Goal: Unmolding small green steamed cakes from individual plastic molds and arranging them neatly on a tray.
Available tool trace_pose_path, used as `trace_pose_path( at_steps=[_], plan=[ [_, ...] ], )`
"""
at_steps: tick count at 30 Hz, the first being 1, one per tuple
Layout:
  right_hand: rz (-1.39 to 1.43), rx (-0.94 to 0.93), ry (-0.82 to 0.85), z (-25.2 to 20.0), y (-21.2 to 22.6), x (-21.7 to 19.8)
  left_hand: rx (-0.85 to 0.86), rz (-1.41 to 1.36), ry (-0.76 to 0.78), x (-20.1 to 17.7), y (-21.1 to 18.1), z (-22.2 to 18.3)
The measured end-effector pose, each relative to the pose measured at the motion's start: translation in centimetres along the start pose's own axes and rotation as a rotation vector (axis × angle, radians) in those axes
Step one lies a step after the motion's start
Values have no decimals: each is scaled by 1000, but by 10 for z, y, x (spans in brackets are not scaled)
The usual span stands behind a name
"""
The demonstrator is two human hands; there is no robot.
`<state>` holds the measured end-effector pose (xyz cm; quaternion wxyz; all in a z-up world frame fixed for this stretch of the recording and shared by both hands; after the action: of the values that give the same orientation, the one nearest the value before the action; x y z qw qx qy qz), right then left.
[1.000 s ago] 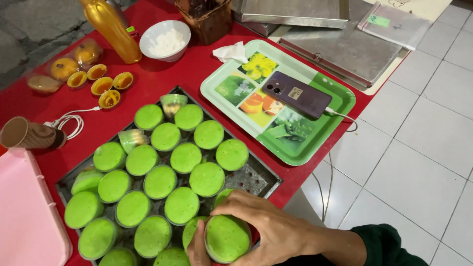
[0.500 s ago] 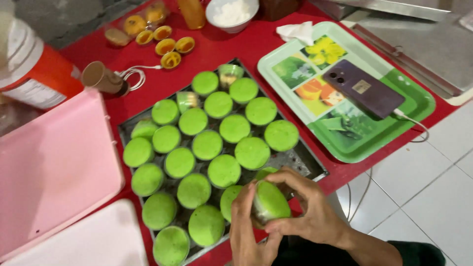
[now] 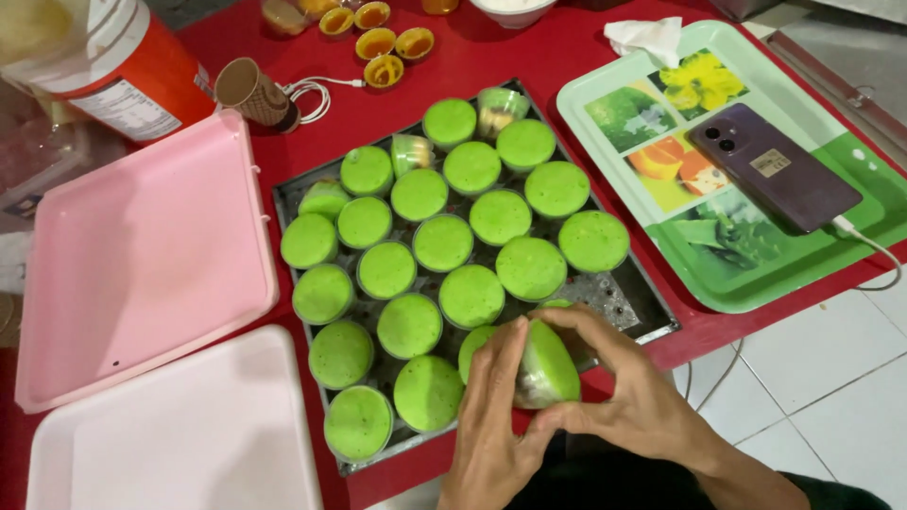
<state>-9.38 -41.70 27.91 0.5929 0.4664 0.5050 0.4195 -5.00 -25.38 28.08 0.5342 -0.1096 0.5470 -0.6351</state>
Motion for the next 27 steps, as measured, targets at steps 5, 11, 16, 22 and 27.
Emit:
trace_pose_path(
  at_steps=[5, 11, 16, 22, 27],
  plan=[
    [-218, -90, -124, 1, 15, 5, 69, -24, -167, -1, -6, 1],
    [731, 6, 332, 1, 27, 17, 18, -494, -442, -7, -10, -3],
    [1079, 55, 305, -1, 14, 34, 64, -646, -457, 3, -10, -3],
    [1194, 134, 210, -1, 5, 42, 78, -560, -524, 5, -14, -3],
    [1046, 177, 52, -4, -13, 37, 5, -611, -499, 7, -12, -8]
  ],
)
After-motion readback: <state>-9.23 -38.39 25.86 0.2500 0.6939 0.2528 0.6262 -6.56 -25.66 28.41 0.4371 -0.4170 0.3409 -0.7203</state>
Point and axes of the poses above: each hand's wrist, its own z-axis towards the middle knuckle, its own x-axis out of the palm, y = z × x, the point moved 3 cm from there along z, towards the middle knuckle, and after that the axes turned 2 degrees about -y, right-handed, at the moved point
